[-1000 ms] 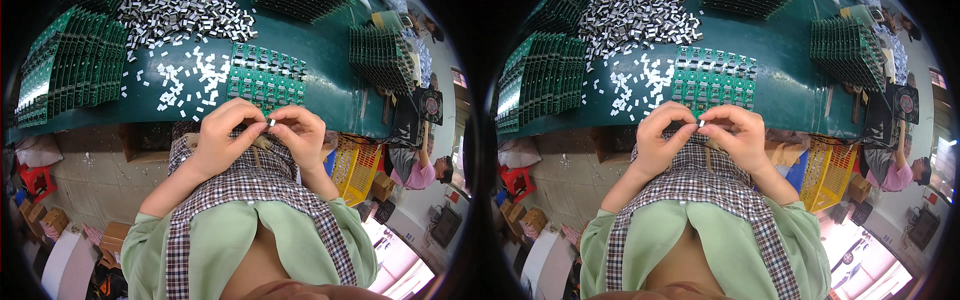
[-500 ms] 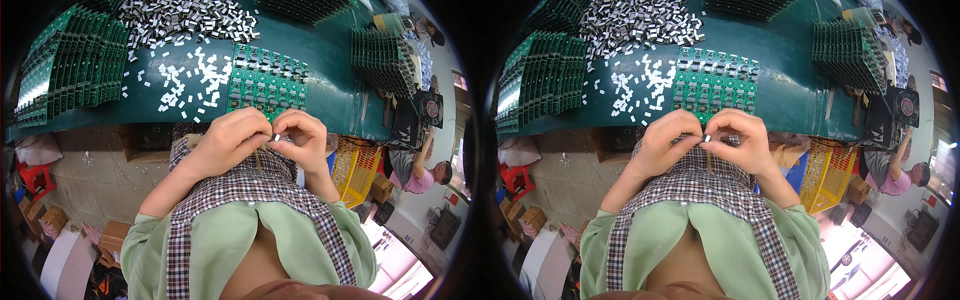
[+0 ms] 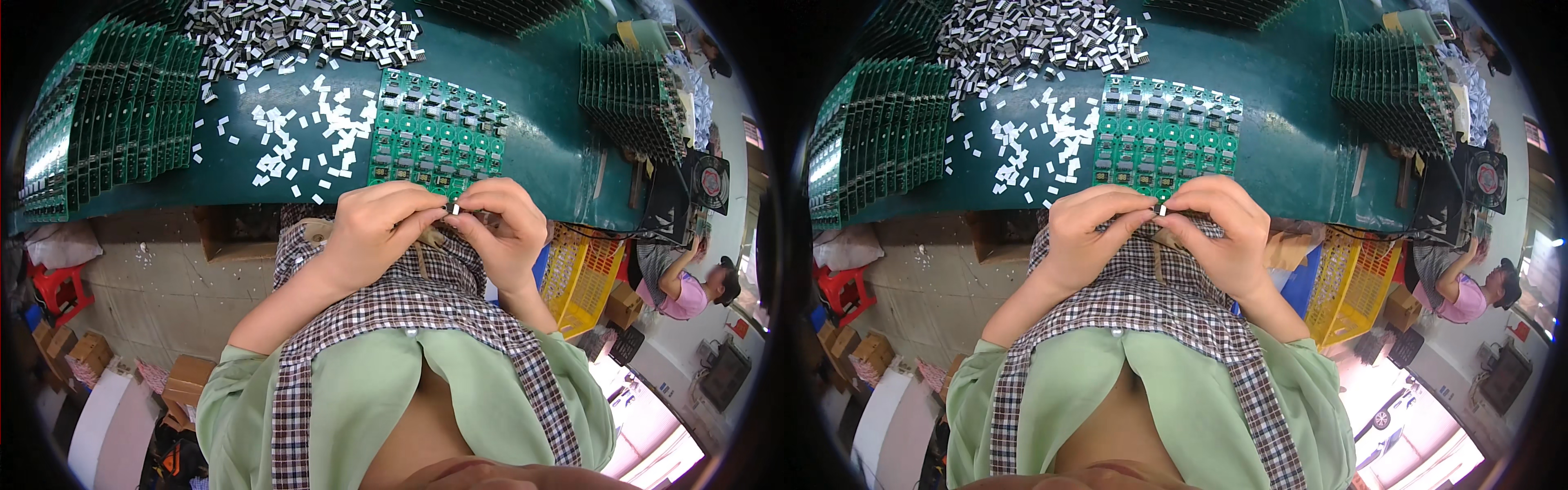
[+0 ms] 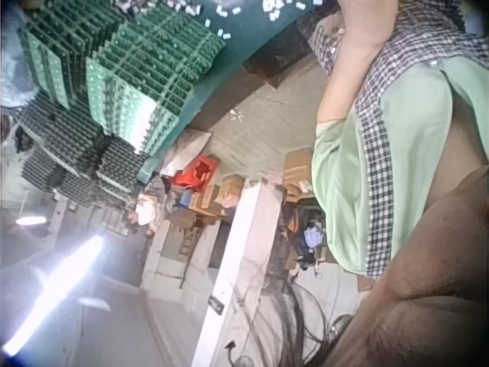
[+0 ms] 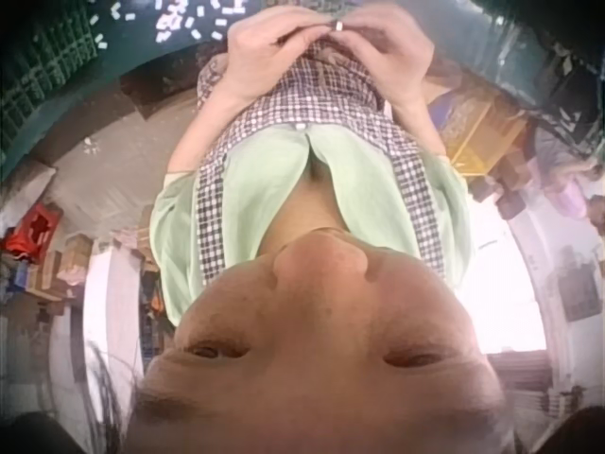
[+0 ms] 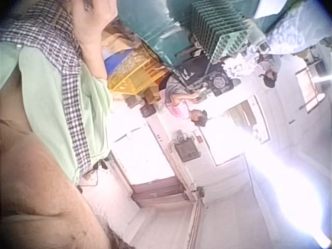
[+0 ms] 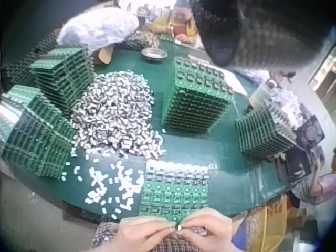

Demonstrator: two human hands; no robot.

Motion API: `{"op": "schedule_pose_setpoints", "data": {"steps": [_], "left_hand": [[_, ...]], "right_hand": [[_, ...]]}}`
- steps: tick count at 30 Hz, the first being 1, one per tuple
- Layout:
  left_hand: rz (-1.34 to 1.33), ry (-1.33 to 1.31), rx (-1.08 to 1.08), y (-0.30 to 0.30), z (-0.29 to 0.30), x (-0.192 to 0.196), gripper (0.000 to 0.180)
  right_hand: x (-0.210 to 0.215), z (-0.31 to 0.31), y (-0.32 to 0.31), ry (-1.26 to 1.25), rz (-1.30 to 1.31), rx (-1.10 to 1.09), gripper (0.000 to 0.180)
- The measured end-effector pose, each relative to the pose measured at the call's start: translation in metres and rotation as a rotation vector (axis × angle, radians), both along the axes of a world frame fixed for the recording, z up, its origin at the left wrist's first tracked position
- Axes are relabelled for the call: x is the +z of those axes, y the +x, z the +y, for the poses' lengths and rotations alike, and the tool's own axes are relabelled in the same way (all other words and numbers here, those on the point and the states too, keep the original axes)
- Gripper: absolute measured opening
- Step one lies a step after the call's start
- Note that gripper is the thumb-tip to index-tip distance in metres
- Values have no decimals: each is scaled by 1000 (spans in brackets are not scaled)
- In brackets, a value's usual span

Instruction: The person assembles electronic components onto circuit boards by hand.

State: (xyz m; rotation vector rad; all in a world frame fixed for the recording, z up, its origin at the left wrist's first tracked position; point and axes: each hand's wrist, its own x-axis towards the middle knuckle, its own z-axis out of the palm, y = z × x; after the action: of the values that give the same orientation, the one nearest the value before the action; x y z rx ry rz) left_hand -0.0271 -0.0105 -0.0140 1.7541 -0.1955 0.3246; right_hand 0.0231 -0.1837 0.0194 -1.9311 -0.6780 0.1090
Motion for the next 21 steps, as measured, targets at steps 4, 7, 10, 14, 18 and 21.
{"op": "schedule_pose_setpoints", "data": {"steps": [4, 7, 10, 14, 18, 21], "left_hand": [[-9, 73, -8, 5, 0, 4, 11], [-67, 224, -30, 13, 6, 15, 11], [53, 440, 295, 31, 39, 18, 22], [56, 827, 480, 69, 79, 7, 27], [14, 810, 478, 74, 84, -8, 21], [5, 776, 477, 76, 85, -9, 18]], "right_hand": [[-1, 0, -1, 49, 73, -58, 21], [-1, 4, 2, 214, 199, -182, 20], [-1, -8, 15, -115, -69, -146, 17], [-12, -9, 15, -352, -333, -59, 16], [-11, -6, 14, -410, -381, -52, 16], [-8, -6, 14, -432, -394, -44, 15]]}}
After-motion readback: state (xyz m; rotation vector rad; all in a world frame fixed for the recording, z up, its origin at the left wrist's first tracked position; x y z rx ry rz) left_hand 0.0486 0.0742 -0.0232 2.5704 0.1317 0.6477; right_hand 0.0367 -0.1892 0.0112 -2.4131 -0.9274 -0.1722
